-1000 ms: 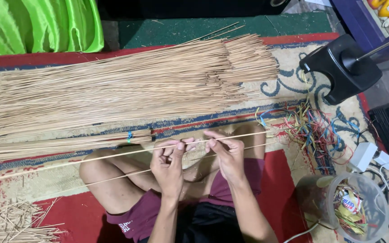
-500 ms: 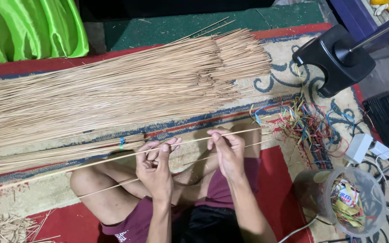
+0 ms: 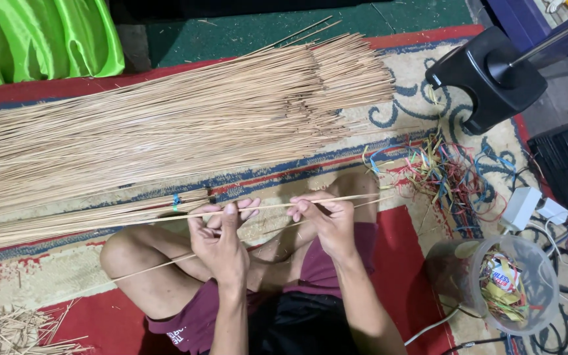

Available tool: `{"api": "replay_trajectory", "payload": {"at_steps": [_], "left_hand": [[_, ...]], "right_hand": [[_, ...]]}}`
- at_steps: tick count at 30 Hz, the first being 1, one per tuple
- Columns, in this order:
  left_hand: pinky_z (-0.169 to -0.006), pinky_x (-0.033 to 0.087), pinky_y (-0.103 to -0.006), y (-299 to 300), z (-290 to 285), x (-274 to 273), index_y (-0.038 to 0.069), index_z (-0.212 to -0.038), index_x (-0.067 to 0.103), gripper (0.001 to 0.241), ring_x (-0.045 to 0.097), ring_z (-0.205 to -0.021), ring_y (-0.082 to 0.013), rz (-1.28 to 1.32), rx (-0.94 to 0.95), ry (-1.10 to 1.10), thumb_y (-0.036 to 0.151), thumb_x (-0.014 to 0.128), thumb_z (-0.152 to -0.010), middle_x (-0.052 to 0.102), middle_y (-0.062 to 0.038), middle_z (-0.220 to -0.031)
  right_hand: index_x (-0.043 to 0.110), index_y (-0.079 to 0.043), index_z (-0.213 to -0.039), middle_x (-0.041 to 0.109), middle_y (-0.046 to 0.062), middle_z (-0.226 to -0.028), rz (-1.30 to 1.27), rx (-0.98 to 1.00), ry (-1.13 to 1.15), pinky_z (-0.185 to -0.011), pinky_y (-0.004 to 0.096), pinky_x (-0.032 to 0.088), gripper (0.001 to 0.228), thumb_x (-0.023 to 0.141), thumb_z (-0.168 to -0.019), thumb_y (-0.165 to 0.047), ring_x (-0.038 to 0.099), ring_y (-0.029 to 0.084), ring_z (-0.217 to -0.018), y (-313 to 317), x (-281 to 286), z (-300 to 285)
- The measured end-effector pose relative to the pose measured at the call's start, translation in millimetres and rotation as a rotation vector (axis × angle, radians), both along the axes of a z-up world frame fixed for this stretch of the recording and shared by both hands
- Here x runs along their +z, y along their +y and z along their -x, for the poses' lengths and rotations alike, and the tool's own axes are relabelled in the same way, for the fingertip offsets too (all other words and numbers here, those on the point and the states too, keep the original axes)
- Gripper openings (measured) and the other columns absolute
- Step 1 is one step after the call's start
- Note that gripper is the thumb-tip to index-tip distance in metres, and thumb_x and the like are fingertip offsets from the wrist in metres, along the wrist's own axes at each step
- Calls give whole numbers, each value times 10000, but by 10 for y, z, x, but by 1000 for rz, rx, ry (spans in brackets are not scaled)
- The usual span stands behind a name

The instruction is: Bundling and tying long wooden sticks together while sitting on the floor

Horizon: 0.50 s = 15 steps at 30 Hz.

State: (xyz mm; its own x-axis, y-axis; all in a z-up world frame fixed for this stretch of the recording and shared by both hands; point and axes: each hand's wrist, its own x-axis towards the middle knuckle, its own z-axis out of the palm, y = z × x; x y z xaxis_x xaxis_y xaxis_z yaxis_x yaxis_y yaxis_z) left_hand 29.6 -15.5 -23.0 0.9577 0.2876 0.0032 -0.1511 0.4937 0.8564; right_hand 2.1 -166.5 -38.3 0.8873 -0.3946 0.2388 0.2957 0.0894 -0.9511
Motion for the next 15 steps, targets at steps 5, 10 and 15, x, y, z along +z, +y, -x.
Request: {"api": "replay_trajectory", "payload": {"at_steps": [5, 10, 15], "left_hand": [[-751, 662, -486, -51, 66, 51, -6, -1093, 452, 233, 778, -816, -384, -26, -5, -26, -37, 644, -964, 748, -316, -875], [-779, 661, -471, -73, 75, 110, 0, -1077, 462, 212, 780, -832, -367, -24, 28, -47, -36, 641, -968, 748, -315, -888], [-785, 659, -435, -103, 101, 175, 8, -1044, 477, 212, 784, -821, -334, -20, 33, -27, -18, 669, -957, 756, -299, -879]], "right_hand": [[739, 135, -925, 720, 256, -699, -28, 16, -11, -553, 320, 578, 160, 663, -948, -3, 677, 235, -572, 57, 66, 28], [715, 115, -993, 728, 225, -758, -153, -19, -35, -596, 280, 561, 192, 607, -1002, -43, 688, 201, -652, 26, -32, 38], [716, 116, -941, 711, 245, -722, -81, -37, -45, -576, 296, 550, 190, 628, -995, -43, 655, 213, -610, 79, 77, 35]]}}
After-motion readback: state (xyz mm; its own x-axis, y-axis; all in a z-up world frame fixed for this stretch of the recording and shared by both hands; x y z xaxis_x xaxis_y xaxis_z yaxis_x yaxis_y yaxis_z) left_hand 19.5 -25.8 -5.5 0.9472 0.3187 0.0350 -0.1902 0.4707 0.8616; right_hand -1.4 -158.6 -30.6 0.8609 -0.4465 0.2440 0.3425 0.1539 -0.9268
